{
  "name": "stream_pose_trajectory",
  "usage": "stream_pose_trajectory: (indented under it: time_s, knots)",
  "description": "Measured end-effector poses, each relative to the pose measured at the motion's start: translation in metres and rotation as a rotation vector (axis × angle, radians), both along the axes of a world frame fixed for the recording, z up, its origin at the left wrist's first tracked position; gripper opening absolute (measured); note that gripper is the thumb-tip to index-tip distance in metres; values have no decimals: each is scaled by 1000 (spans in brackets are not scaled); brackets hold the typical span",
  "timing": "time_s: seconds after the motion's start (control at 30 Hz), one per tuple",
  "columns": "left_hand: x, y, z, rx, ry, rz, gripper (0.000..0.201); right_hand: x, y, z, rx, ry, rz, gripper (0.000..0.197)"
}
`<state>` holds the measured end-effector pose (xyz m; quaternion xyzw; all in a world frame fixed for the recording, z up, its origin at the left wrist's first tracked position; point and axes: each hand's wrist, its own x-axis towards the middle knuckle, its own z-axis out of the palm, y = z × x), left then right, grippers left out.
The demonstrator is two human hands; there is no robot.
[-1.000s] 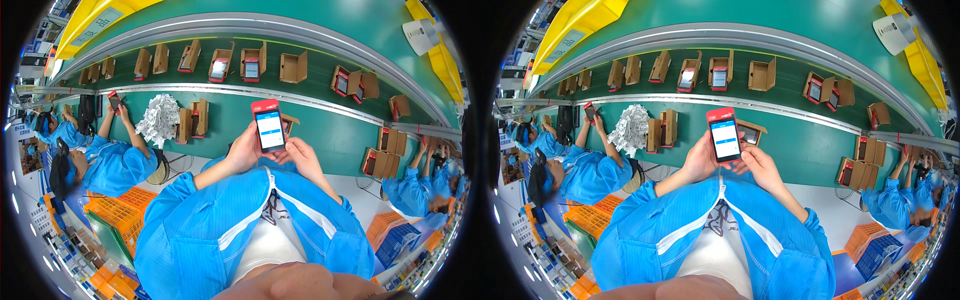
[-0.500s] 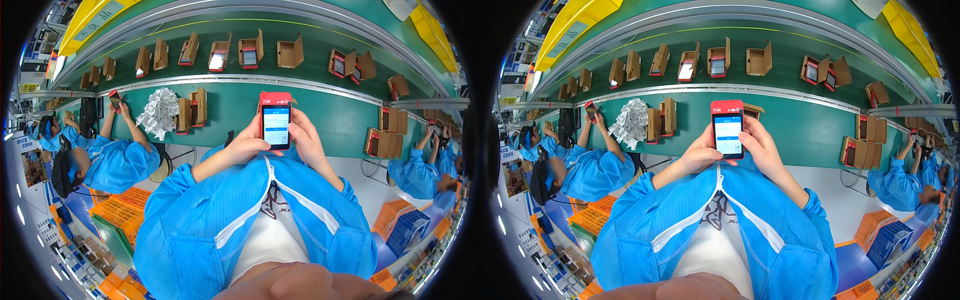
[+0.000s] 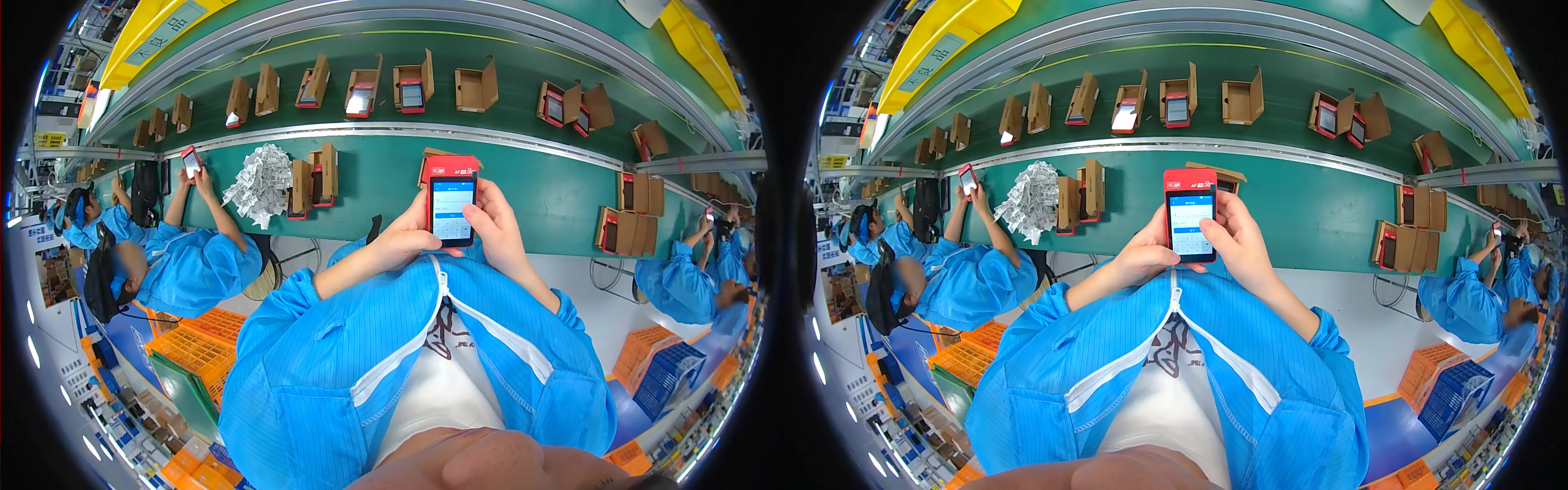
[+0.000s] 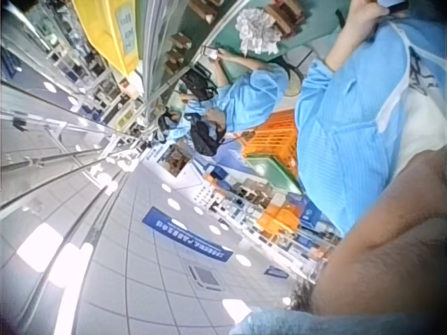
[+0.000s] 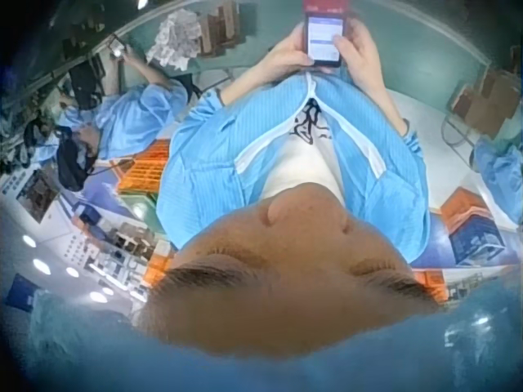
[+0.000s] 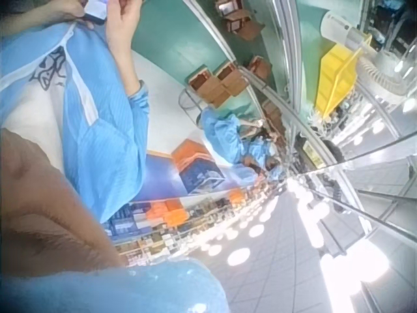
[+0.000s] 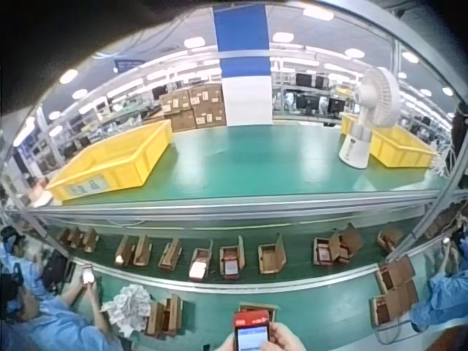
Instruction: The person tests electronic devices positioned on a conveyor belt by tapping their screens and entering data into a handheld terminal by hand.
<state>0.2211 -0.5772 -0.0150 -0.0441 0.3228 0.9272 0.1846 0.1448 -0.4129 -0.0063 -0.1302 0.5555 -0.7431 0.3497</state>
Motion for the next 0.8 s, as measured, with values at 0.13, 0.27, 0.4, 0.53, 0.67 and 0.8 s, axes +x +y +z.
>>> stream_pose_trajectory:
  time_s: [0.13,0.27,0.4,0.53,0.67,0.8]
  knots:
    - [1,0,2,-24,-12,-13,91,2,-2,0,-14,-8,-22,44]
    - [1,2,-3,-16,-6,-1,89,2,-3,4,38,2,-16,44]
    - [-1,3,-3,-35,5,-7,91,2,-3,3,62,17,-31,42]
    - [-3,6,1,-41,-21,-15,89,0,1,1,-10,2,-46,41]
    - [-4,6,0,-40,-29,-6,87,-1,0,1,16,15,-41,43]
    - [-6,6,1,-54,-40,-2,87,-2,0,3,35,9,-40,44]
